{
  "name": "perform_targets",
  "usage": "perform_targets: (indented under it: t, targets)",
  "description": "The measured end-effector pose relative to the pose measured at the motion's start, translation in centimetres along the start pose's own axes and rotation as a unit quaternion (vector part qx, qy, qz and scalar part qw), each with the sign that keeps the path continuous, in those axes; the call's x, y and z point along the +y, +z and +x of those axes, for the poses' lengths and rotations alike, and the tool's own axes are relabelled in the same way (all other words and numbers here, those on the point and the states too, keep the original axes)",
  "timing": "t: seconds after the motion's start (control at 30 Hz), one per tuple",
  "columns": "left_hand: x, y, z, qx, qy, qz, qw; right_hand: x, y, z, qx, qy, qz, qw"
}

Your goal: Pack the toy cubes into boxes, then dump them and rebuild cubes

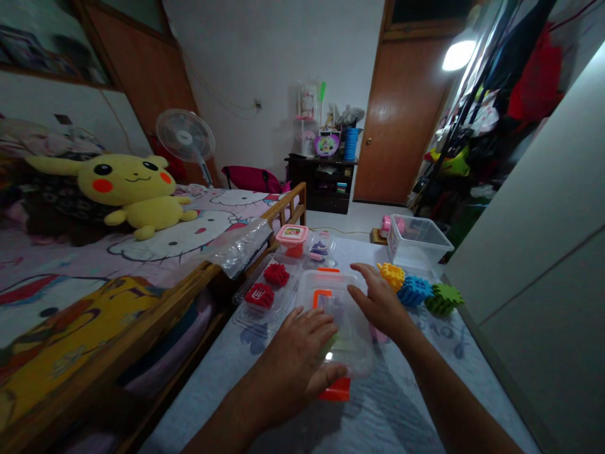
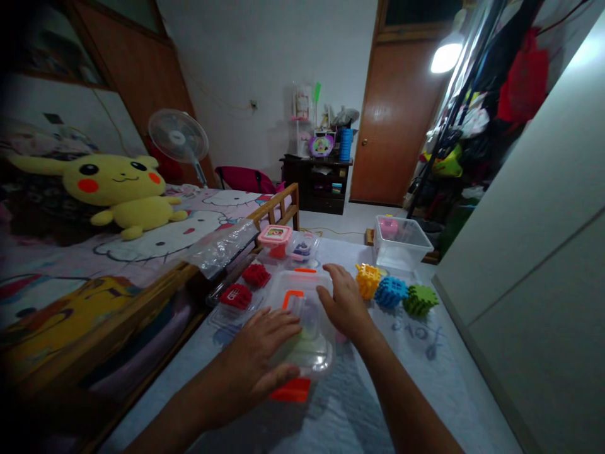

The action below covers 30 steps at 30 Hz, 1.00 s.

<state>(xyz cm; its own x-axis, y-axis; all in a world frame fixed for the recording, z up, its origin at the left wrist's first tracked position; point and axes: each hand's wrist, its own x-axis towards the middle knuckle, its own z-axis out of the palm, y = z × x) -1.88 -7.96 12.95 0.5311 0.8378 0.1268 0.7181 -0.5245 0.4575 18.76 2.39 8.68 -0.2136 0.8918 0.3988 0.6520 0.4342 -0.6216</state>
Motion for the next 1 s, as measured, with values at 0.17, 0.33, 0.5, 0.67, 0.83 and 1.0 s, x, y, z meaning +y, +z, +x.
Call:
perform_targets:
  t: [0.17,0.33,0.5,0.67,0.83,1.0]
  targets:
    - [-1.3,0.6,-2.4,-0.001,-0.001,-0.011,1.000,0.9,1.9,5.9,-0.144,-0.003,-0.049,0.988]
    - [-3.6,2.4,-2.7,0.016,0.006,-0.052,0.998,1.9,2.7,7.2,-0.205,-0.021,-0.009,0.979]
    - [-3.7,2.8,-2.6,0.033,0.018,-0.075,0.996,1.9,2.2,6.8,-0.218,-0.043,0.037,0.974]
    - [-3.6,3.0,-2.8,0.040,0.010,-0.088,0.995,1.8,2.4,6.5,-0.190,-0.044,0.094,0.976]
    - [-3.8,3.4,-2.8,0.045,-0.003,-0.101,0.994,2.0,2.8,6.2,-0.159,-0.028,0.104,0.981]
    - [-3.7,3.6,-2.9,0.046,-0.014,-0.115,0.992,1.5,2.5,5.8,-0.144,-0.027,0.091,0.985]
